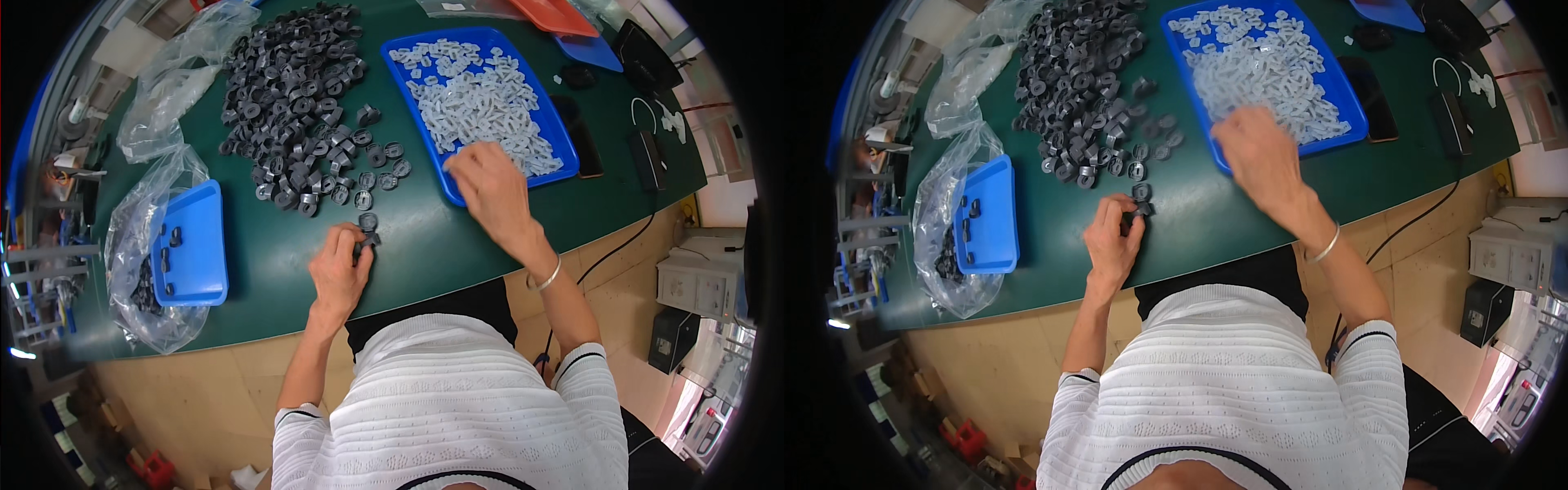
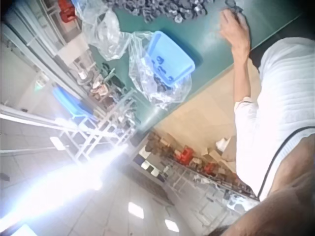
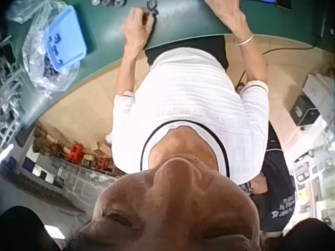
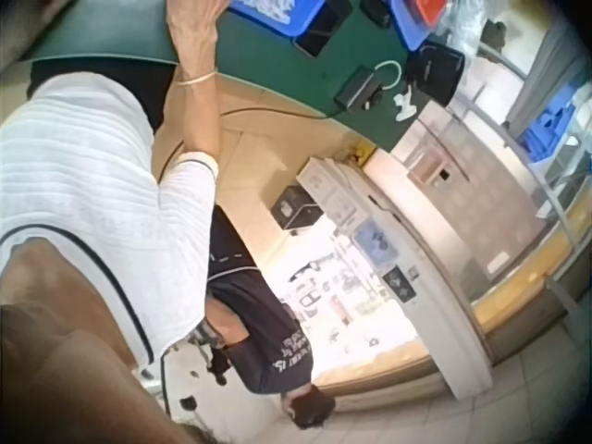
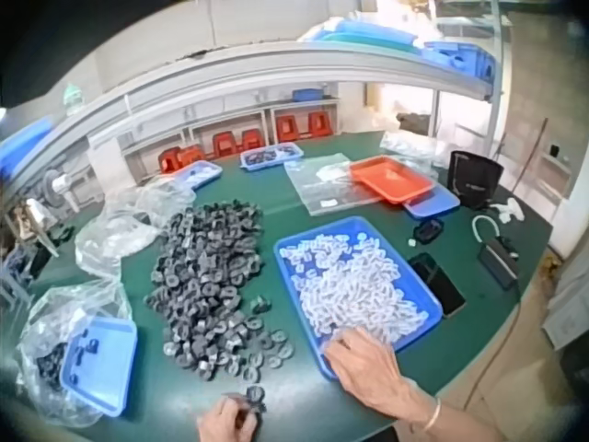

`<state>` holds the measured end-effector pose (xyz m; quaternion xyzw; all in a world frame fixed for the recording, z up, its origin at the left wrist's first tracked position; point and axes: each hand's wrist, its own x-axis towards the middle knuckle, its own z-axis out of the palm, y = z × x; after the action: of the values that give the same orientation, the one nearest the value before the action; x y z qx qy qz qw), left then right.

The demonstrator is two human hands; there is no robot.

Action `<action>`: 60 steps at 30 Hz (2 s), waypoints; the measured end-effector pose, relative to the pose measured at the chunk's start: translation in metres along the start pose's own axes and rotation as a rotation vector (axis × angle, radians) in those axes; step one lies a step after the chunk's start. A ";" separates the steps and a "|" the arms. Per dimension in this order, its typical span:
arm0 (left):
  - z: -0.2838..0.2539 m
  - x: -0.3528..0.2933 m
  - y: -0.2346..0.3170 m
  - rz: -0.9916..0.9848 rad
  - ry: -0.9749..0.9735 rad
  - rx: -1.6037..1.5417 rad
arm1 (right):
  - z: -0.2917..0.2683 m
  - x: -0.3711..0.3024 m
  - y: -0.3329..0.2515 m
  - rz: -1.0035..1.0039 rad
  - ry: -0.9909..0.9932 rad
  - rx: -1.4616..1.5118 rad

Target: The person inserts small white plastic components into circular black plastic housings by hand.

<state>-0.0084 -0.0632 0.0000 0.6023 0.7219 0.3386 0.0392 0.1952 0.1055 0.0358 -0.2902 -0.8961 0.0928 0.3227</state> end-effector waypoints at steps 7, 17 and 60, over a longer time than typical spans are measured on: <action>-0.008 0.005 0.006 -0.235 -0.167 -0.389 | 0.020 -0.043 -0.059 0.486 -0.331 0.860; -0.025 0.002 0.008 -0.540 -0.094 -0.781 | 0.041 -0.036 -0.060 0.592 -0.423 1.085; -0.002 0.003 0.040 -0.747 -0.294 -1.145 | 0.018 -0.044 -0.069 0.670 -0.162 0.860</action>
<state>0.0236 -0.0595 0.0240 0.2377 0.5760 0.5446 0.5613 0.1792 0.0239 0.0231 -0.3935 -0.6578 0.5704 0.2951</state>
